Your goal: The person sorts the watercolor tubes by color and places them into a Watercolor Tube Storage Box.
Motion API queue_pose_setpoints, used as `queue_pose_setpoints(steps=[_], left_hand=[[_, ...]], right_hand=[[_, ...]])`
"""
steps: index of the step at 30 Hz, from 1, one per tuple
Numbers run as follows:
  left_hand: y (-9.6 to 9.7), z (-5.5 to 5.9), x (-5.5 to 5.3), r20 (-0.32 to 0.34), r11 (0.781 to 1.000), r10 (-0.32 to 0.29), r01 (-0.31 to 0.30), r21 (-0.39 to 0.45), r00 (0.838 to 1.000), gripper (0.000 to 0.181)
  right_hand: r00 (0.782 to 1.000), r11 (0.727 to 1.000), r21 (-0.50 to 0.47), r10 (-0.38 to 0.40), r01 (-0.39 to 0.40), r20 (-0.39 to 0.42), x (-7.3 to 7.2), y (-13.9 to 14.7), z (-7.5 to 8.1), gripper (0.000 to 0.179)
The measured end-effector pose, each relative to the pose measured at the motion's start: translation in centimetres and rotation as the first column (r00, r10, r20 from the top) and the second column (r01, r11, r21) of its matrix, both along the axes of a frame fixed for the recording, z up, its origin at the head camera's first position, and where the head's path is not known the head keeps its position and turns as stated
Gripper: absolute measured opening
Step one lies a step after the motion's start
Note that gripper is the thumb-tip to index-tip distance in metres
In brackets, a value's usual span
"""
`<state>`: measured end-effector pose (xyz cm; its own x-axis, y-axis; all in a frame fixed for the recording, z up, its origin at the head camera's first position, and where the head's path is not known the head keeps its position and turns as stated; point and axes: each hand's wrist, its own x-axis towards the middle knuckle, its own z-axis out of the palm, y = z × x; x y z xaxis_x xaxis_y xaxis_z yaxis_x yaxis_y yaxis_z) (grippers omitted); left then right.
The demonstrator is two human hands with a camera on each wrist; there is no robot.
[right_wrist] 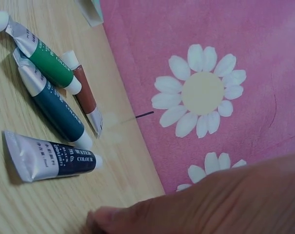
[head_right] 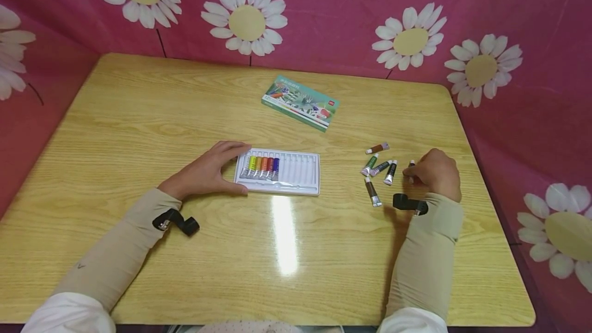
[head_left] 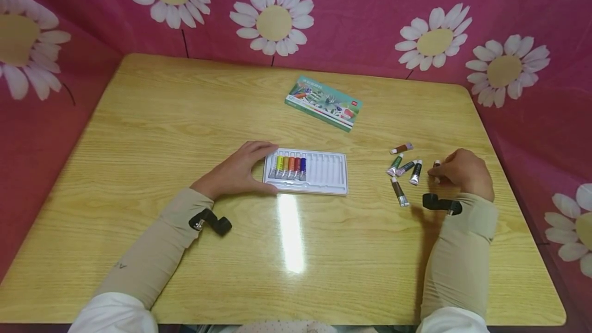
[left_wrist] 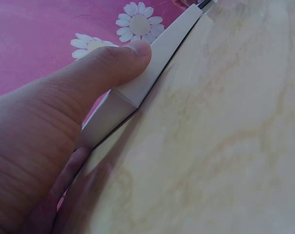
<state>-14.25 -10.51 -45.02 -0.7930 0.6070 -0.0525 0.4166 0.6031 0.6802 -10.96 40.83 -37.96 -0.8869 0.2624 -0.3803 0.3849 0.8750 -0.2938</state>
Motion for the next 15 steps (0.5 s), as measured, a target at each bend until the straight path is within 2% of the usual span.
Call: queue_pose_setpoints(steps=[3,8,15], left_hand=[[0.01,-0.02,0.01,0.0,1.0,0.001,-0.001,0.001,1.0,0.113],[-0.03,0.0,0.02,-0.001,1.0,0.004,-0.004,0.0,1.0,0.113],[-0.07,-0.13,-0.06,-0.002,1.0,0.001,-0.001,-0.001,1.0,0.112]], right_hand=[[1.0,1.0,-0.006,0.004,-0.004,0.02,-0.03,0.08,0.05,0.047],[0.999,1.0,0.006,0.019,-0.019,0.034,-0.19,0.16,0.0,0.05],[1.0,0.999,-0.034,0.026,-0.026,-0.005,-0.55,-0.32,0.13,0.065]])
